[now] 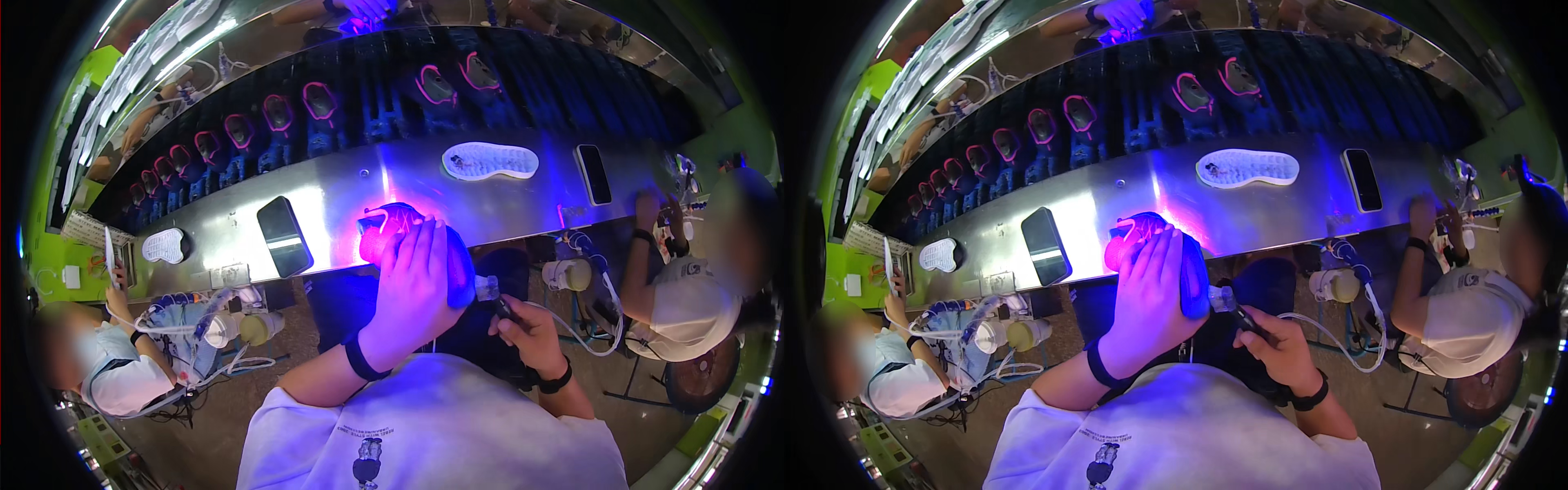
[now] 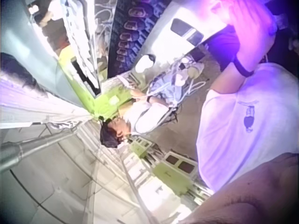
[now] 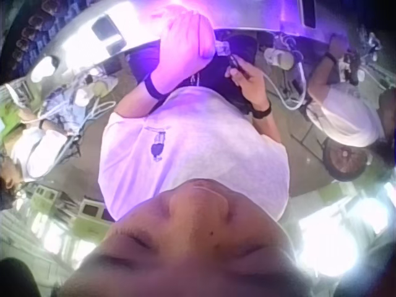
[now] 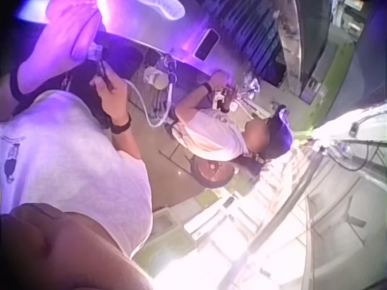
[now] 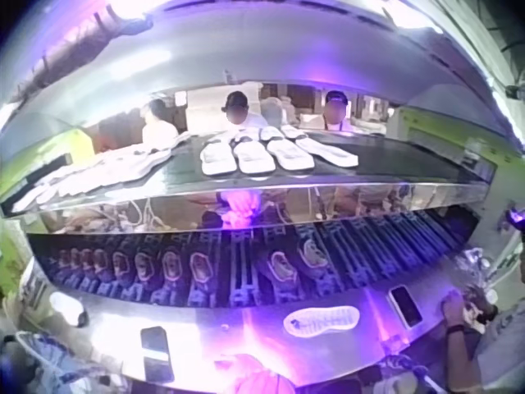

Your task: The worker is using a specialized tool to apply adhesive or a similar substance to the edges and soles of shoe uppers before placing them on a conveyor belt.

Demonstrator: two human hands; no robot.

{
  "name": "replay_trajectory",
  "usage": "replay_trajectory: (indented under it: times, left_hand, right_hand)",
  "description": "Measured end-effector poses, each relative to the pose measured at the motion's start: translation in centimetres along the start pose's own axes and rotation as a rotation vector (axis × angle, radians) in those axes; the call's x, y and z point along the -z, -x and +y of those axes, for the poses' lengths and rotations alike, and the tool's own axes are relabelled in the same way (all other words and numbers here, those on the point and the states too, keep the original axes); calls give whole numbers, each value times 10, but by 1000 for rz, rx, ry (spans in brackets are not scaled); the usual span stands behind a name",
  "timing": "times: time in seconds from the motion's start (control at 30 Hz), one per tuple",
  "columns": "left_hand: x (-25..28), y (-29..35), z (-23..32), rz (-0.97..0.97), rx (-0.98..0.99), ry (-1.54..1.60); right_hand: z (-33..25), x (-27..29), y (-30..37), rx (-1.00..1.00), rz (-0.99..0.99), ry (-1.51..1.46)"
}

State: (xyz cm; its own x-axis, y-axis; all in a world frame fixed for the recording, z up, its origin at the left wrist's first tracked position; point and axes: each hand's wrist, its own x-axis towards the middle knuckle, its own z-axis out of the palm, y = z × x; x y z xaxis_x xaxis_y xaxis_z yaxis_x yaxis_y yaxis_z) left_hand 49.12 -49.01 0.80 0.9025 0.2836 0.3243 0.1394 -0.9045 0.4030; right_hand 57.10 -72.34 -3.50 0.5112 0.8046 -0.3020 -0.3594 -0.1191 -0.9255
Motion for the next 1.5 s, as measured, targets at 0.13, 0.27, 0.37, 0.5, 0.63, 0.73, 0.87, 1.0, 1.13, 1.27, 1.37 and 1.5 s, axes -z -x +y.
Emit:
replay_trajectory:
  times: [0.13, 0.27, 0.37, 0.5, 0.63, 0.73, 0.87, 1.0, 1.13, 1.27, 1.37, 1.5]
  left_hand:
    - [-5, -15, 1, 20, 18, -31]
    - [-5, -30, -4, 7, 61, 5]
    - [-5, -42, -11, 20, 56, 52]
    - [2, -57, -25, 31, 87, 126]
    - [15, -73, -40, -7, 96, 177]
    - [18, -83, -51, -12, 121, 189]
    - [32, -81, -73, -77, 83, 33]
    - [37, -63, -103, -327, 80, -132]
    - [44, -42, -105, -307, 133, 55]
    - [48, -19, -90, -289, 106, 432]
    - [50, -10, -81, -347, 86, 617]
    - [55, -8, -70, -438, 154, 825]
  right_hand:
    - [-18, -1, -2, 158, 187, 280]
    - [-61, 3, -13, 276, 246, 724]
    - [-76, 12, -24, 334, 228, 837]
    - [-95, 10, -49, 372, 209, 936]
    - [-101, 10, -79, 464, 187, 938]
    - [-99, 9, -102, 471, 200, 925]
    - [-63, 13, -135, 572, 246, 801]
    - [-48, 4, -138, 88, 122, 119]
    - [-75, -1, -133, 83, 50, 172]
    - [-114, -5, -126, 301, 7, 355]
    - [-119, -4, -119, 393, -66, 449]
    - [-118, -4, -109, 283, -88, 342]
